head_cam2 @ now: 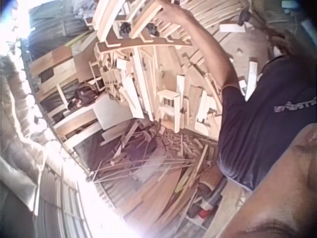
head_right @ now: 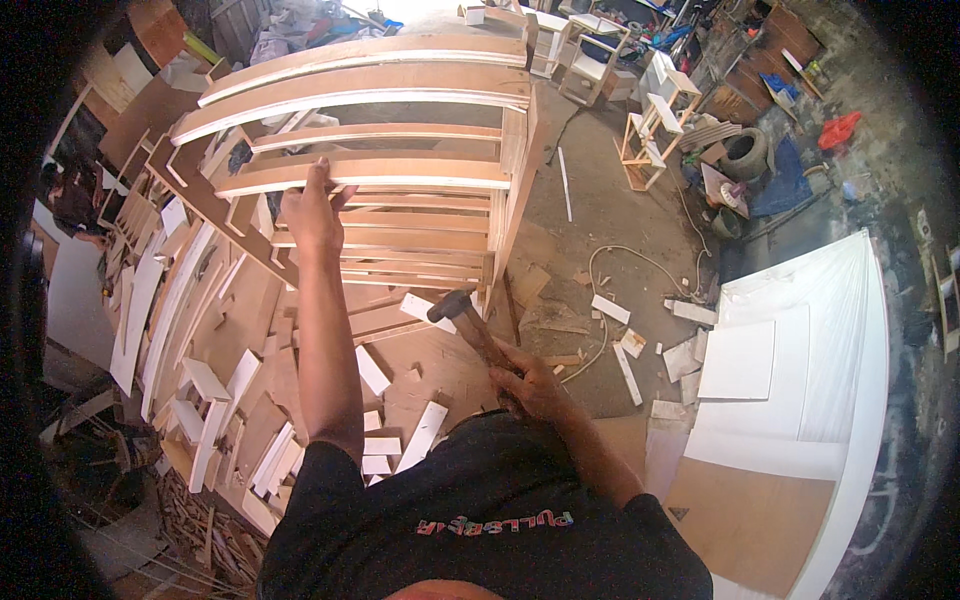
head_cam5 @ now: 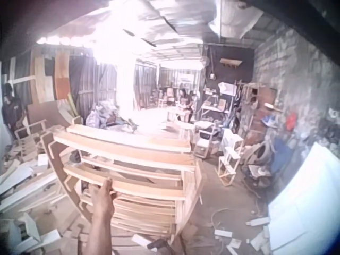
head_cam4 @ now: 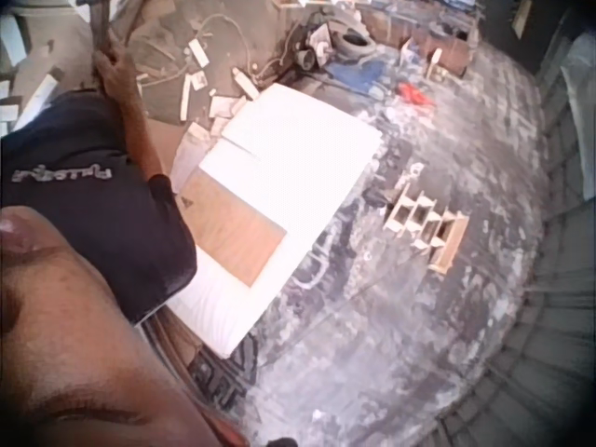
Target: The person assembles a wooden rack using a hammer. The person positions wooden slats onto a frame and secures them by hammering nails into the joints.
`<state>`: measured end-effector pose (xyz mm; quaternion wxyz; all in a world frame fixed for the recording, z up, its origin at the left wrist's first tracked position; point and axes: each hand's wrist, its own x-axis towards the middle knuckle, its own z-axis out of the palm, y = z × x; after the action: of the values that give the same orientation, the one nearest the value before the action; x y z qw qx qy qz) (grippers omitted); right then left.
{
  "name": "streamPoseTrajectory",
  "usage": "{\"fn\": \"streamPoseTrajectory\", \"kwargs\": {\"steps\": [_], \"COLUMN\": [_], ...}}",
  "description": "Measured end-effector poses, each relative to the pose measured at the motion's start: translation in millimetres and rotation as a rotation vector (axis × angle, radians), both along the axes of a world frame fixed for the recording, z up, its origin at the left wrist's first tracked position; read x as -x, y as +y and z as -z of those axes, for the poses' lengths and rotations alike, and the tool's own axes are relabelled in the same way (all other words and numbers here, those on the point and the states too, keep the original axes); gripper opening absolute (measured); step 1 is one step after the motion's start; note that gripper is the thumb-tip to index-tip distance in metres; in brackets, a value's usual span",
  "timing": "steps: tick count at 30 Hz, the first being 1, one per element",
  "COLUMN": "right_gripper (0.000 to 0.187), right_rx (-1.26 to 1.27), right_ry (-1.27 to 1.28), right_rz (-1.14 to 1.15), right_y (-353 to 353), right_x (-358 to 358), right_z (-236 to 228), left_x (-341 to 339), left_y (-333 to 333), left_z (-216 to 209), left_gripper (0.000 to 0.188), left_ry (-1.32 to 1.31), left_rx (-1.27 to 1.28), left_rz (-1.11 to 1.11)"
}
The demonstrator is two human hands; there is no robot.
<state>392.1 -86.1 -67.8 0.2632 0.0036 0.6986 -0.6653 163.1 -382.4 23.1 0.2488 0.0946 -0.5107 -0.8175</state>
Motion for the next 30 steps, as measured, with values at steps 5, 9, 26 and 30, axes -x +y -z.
{"fn": "streamPoseTrajectory", "kwargs": {"steps": [5,9,26,30], "right_gripper": [0.057,0.055,0.058,0.059], "right_rx": [0.097,0.08,-0.089,-0.103], "right_ry": [0.006,0.024,0.195,0.274], "right_rz": [0.085,0.074,0.068,0.154], "right_y": [1.5,0.6,0.6,0.1], "right_x": [-2.6,-1.1,-4.2,-8.5], "right_z": [9.6,7.0,-4.4,-48.3], "left_x": [-1.9,-10.5,-6.9,-6.1], "left_y": [-4.3,-5.6,-1.8,-5.2], "left_z": [5.9,9.6,12.3,13.9], "left_gripper": [0.022,0.023,0.024,0.024], "left_ry": [-0.006,-0.002,-0.029,-0.013], "left_rx": [0.013,0.008,-0.03,-0.033], "left_rz": [0.026,0.045,0.034,0.041]}}
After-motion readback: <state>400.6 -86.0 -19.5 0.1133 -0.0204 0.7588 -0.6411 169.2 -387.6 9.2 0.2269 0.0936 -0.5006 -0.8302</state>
